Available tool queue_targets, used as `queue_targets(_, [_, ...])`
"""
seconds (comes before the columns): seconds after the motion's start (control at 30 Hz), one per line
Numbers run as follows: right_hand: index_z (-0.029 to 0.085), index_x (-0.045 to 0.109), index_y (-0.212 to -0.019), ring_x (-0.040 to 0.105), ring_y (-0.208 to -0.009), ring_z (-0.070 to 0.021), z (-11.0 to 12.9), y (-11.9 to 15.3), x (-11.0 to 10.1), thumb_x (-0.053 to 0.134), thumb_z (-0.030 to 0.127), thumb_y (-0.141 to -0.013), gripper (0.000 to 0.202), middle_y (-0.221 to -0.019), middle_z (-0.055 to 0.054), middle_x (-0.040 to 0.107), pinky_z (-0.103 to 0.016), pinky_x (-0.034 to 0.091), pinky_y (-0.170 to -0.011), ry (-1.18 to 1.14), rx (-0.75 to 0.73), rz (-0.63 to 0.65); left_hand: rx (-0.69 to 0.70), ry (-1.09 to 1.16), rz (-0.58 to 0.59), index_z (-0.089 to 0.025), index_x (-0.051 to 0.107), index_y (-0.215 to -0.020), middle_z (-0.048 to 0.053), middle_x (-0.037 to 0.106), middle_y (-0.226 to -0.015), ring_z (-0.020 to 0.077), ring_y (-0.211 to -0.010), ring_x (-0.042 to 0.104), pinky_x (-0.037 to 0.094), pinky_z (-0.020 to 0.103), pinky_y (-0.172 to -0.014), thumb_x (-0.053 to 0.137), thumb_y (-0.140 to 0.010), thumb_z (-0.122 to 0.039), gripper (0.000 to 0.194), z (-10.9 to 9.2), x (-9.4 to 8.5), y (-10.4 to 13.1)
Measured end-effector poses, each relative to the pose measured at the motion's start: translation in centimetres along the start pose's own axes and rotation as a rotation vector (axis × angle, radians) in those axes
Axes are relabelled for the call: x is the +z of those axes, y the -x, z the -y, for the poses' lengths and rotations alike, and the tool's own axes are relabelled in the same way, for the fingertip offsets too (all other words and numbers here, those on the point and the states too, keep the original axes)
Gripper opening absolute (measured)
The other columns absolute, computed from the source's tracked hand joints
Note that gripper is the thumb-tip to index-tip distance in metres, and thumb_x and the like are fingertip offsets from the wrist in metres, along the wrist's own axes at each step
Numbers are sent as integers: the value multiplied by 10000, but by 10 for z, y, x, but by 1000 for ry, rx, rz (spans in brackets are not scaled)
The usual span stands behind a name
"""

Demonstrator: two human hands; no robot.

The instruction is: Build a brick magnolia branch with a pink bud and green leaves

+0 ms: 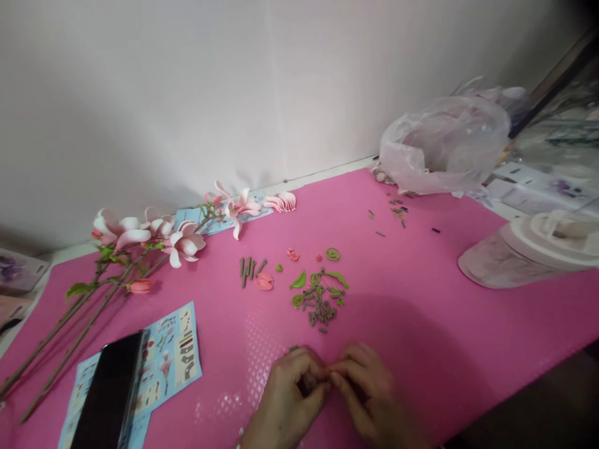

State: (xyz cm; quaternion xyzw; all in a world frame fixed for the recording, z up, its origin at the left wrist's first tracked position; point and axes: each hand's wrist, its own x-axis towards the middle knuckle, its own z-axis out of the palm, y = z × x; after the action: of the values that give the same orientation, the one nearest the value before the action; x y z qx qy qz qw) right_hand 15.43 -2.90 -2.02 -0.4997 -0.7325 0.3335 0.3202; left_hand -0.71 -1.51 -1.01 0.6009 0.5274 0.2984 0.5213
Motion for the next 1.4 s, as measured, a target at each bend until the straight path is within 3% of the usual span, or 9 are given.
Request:
queue_targets(0.9, [174, 643, -759, 534, -782, -196, 9, -7, -10, 464, 146, -872, 214, -772, -56, 571, -334, 427, -709, -58, 65, 52, 52, -24, -21, -174, 525, -594, 21, 588, -655, 144, -621, 519, 377, 249, -583, 590, -707, -47, 183, 2, 0, 1])
queue_targets(1.4, [165, 624, -701, 525, -748, -196, 8, -12, -8, 468, 68, -807, 211, -725, -47, 575, -349, 399, -702, 20, 80, 66, 102, -80, -8, -164, 548, -572, 38, 607, -654, 153, -633, 534, 386, 257, -600, 582, -725, -43, 199, -1, 0, 0])
